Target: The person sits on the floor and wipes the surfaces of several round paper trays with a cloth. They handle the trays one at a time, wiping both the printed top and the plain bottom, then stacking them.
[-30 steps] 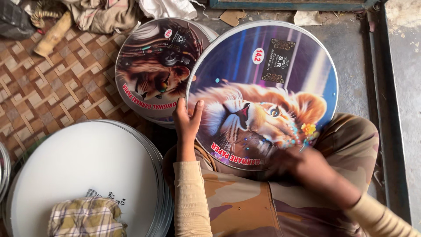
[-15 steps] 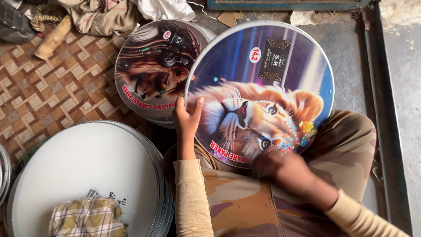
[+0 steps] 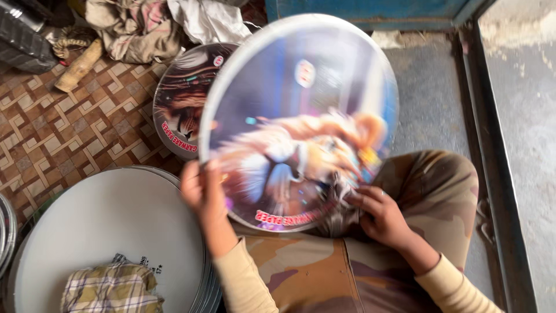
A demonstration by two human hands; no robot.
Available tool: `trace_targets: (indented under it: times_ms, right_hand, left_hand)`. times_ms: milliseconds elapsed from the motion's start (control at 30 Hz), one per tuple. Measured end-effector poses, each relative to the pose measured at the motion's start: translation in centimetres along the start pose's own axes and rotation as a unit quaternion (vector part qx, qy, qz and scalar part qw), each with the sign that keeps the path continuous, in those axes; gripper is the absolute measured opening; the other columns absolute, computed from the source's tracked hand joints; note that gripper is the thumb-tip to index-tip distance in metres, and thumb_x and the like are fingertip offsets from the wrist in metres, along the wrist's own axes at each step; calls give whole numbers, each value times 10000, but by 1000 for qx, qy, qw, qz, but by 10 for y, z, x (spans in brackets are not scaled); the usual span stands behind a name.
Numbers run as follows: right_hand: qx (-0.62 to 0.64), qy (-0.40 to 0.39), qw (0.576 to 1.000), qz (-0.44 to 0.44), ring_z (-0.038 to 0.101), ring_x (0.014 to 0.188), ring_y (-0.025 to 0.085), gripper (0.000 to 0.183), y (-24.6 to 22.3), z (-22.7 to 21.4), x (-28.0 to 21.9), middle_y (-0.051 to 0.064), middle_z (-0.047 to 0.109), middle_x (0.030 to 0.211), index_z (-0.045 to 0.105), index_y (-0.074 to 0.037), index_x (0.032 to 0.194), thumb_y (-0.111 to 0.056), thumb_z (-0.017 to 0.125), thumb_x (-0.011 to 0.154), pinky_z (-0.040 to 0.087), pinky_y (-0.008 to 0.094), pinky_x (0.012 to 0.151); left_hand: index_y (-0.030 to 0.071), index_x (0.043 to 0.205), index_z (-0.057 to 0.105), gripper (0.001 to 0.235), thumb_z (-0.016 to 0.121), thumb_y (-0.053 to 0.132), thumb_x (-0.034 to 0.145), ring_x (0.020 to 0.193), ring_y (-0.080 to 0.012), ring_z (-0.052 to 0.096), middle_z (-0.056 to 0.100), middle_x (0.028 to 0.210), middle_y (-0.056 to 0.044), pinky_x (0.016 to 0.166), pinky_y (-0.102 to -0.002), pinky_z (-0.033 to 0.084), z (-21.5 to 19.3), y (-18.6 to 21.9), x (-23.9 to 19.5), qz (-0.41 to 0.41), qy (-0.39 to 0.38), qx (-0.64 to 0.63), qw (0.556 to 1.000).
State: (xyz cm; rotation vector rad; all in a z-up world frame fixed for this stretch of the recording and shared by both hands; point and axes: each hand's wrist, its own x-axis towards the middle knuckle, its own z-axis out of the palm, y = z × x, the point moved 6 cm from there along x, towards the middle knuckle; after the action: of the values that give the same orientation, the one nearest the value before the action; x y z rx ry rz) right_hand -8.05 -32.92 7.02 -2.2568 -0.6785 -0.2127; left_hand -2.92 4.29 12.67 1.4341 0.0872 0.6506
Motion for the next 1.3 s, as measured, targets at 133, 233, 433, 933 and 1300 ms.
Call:
trace_targets:
  times_ms: [133, 233, 433, 933, 1300]
  right_hand:
    - [67, 8, 997, 34, 661, 1111, 359, 618, 8, -1, 4, 165, 653, 1228, 673, -73, 1219, 97, 599, 629, 552, 406, 935]
    - [69, 9, 997, 39, 662, 1105, 368, 610, 5, -5, 8, 170, 656, 1219, 681, -58, 1203, 103, 597, 621, 548, 411, 932]
    - [95, 80, 992, 29, 687, 1077, 321, 557, 4, -19, 3, 168, 662, 1175, 660, -38, 1179, 99, 589, 644, 544, 358, 931]
    - [11, 217, 975, 44, 644, 1043, 331, 481, 25, -52, -8, 198, 634, 1145, 604, 7, 1153, 40, 639, 675, 512, 367, 921]
    - [14, -9, 994, 109, 671, 1035, 353, 568, 20, -23, 15, 137, 666, 1151, 650, -51, 1236, 36, 653, 675, 559, 409, 862]
  left_hand:
    - [-3, 1035, 620, 186, 707, 152, 980, 787, -77, 642, 669, 923, -43, 717, -218, 520, 3, 95, -29, 62, 28, 46, 997]
    - [-13, 991, 607, 133, 707, 61, 942, 778, -101, 670, 724, 1071, -108, 665, -227, 521, 44, 125, -47, 124, 9, 71, 990]
    - [-93, 1200, 611, 331, 565, -101, 873, 1109, -341, 662, 663, 1239, -227, 973, -411, 542, 145, 96, -75, 263, -178, 223, 922]
    - [39, 1024, 636, 190, 641, 93, 842, 1140, -334, 652, 709, 1113, -155, 1017, -568, 387, 183, -6, -190, 143, -474, 262, 828]
    - [-64, 1044, 567, 429, 683, 343, 974, 976, -453, 656, 674, 1036, -288, 830, -512, 513, 46, -105, 35, -51, 4, 445, 894]
